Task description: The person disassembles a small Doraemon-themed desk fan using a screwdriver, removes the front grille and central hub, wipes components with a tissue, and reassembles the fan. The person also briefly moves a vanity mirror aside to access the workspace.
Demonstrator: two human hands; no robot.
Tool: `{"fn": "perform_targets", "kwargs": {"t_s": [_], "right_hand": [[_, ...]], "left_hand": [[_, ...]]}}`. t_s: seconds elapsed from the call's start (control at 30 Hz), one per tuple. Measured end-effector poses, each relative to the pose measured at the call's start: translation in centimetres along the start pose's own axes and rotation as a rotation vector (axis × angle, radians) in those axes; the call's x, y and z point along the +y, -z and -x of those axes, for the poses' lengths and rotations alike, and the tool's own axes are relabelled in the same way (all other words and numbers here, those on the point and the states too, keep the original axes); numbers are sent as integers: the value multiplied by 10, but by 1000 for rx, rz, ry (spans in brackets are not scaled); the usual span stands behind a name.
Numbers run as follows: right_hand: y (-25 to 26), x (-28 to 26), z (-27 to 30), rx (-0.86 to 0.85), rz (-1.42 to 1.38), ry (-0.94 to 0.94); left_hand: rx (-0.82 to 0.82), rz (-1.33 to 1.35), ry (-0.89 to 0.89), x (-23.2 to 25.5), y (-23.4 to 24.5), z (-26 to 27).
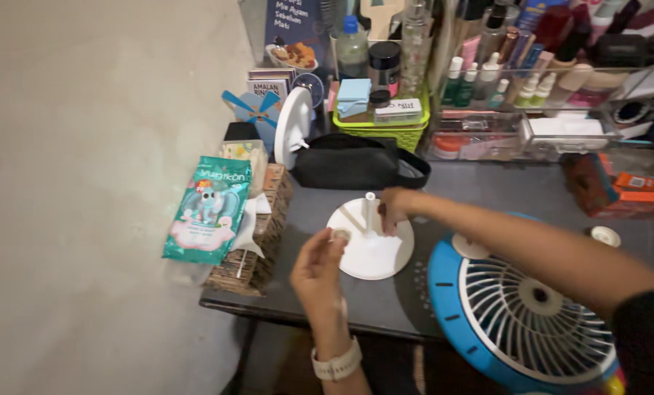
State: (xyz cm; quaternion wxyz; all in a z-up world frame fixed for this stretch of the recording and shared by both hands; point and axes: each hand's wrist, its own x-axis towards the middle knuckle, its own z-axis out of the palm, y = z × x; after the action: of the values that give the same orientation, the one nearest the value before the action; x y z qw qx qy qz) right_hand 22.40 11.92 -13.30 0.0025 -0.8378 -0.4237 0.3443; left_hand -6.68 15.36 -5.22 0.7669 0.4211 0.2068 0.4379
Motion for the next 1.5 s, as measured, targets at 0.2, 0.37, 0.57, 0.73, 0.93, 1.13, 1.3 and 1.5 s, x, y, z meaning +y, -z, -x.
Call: {"fn": "perform_targets", "kwargs": {"t_s": [0.2, 0.37, 0.57, 0.73, 0.93, 1.13, 1.3, 1.5], "right_hand": [[-4, -4, 18, 5, -289, 95], [61, -9, 46, 19, -220, -116], [114, 14, 97, 350, -674, 132], [116, 69, 105, 438, -563, 96], [62, 190, 66, 224, -1157, 12], [9, 268, 50, 49, -717, 50], [2, 226, 55, 151, -251, 186], [115, 24, 148, 471, 63, 154]], "left_hand": [[5, -57, 72, 10, -11, 2], [-4, -77, 51, 16, -14, 5], [49, -133, 115, 19, -20, 7], [24, -126, 80, 17, -21, 7], [-8, -47, 48, 3, -17, 7], [-71, 56, 88, -7, -24, 7], [-106, 28, 70, -11, -27, 11], [-145, -291, 148, -26, -21, 8]]}}
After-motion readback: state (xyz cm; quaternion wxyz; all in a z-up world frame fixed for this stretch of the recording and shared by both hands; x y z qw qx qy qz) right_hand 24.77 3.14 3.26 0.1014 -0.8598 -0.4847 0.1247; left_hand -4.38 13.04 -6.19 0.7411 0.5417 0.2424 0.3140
